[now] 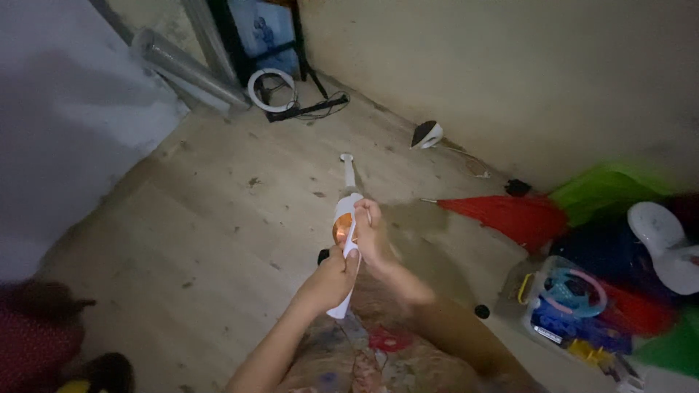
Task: Vacuum the floor with a handheld vacuum cleaner.
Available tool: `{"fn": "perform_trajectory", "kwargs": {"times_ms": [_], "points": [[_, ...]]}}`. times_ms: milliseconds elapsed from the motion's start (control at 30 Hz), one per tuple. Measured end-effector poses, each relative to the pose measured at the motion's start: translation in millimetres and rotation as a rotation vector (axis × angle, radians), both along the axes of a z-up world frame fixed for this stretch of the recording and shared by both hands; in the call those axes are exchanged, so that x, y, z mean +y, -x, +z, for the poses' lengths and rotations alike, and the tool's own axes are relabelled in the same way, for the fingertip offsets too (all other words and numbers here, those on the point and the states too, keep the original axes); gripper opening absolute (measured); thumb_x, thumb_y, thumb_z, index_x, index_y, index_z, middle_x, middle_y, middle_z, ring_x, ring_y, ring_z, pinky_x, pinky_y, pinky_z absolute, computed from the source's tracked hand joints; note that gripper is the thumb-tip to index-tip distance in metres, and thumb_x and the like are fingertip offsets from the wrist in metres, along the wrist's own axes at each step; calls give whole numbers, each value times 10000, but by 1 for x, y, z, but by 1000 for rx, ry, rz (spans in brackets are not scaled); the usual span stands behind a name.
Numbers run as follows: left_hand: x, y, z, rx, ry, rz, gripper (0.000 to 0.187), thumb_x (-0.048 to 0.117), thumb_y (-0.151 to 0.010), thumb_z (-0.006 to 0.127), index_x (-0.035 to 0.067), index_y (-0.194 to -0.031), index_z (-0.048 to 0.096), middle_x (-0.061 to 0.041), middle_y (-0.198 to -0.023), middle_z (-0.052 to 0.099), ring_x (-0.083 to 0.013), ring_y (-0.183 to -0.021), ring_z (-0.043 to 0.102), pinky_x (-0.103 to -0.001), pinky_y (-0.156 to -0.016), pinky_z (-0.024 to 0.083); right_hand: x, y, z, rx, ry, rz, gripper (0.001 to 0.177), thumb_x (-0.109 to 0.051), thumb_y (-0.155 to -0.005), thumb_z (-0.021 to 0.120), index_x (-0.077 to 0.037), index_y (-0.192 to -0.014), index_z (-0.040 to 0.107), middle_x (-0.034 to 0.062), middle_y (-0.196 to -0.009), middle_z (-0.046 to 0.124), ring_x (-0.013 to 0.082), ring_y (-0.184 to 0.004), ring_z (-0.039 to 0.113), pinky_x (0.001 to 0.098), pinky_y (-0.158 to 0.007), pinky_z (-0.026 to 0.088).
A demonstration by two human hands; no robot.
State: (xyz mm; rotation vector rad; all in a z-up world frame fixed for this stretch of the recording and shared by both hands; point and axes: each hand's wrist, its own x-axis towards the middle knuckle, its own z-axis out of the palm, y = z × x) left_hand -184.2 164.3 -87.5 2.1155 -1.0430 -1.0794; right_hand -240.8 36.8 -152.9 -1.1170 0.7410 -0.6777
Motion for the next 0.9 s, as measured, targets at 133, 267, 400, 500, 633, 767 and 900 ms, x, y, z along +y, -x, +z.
{"fn": "perform_trajectory", "kwargs": {"times_ms": [133, 267, 400, 500, 633, 767, 900], "points": [[-5, -9, -37, -7, -17, 17, 690, 469, -1028, 331, -120, -1388, 359, -372, -1146, 649, -507, -1129, 642, -525, -974, 506, 1, -18, -16, 36, -31, -100, 237, -277, -1063, 468, -85, -1186, 531, 71, -798, 569, 154, -549, 567, 331, -454, 476], [-25, -26, -54, -26, -15, -14, 697, 459, -1052, 315, -122, -1438, 324, -381, -1243, 606, -506, -1203, 595, -520, -1027, 469, -10, -23, 1, 111, -98, -46, 258, -297, -1034, 417, -134, -1220, 492, 77, -761, 587, 158, -527, 605, 331, -462, 507], [-52, -61, -66, -29, 91, -41, 685, 450, -1048, 307, -88, -1470, 339, -384, -1332, 547, -509, -1255, 541, -509, -1066, 433, -35, -52, -17, 116, 60, -69, 270, -285, -1092, 432, -110, -1279, 518, 33, -876, 558, 115, -628, 584, 326, -529, 575], [-71, -92, -61, -17, 6, -51, 665, 447, -1047, 303, -73, -1456, 366, -362, -1361, 537, -490, -1266, 545, -511, -1064, 432, -50, -93, 3, 156, -153, -156, 286, -274, -1027, 470, -103, -1249, 527, 96, -756, 568, 190, -495, 540, 371, -433, 474], [-99, -148, -80, -116, 1, -90, 622, 452, -1049, 311, -63, -1368, 455, -329, -1332, 581, -475, -1248, 575, -513, -1051, 448, -80, -147, -14, 306, -65, -179, 323, -307, -1018, 451, -102, -1256, 529, 129, -737, 615, 207, -495, 578, 372, -442, 479], [-126, -191, -150, -55, 146, -88, 607, 454, -1087, 311, -70, -1249, 572, -336, -1225, 640, -508, -1163, 603, -519, -1005, 481, -100, -181, -13, 156, 51, -125, 318, -287, -1055, 459, -65, -1275, 514, 93, -825, 659, 173, -596, 661, 347, -512, 568], [-148, -232, -176, 0, 309, -32, 557, 420, -1081, 378, -94, -1268, 484, -336, -1160, 633, -522, -1077, 612, -547, -915, 502, -112, -227, -13, 159, -150, -177, 343, -303, -1039, 439, -92, -1303, 494, 119, -784, 628, 198, -574, 625, 340, -509, 530]]}}
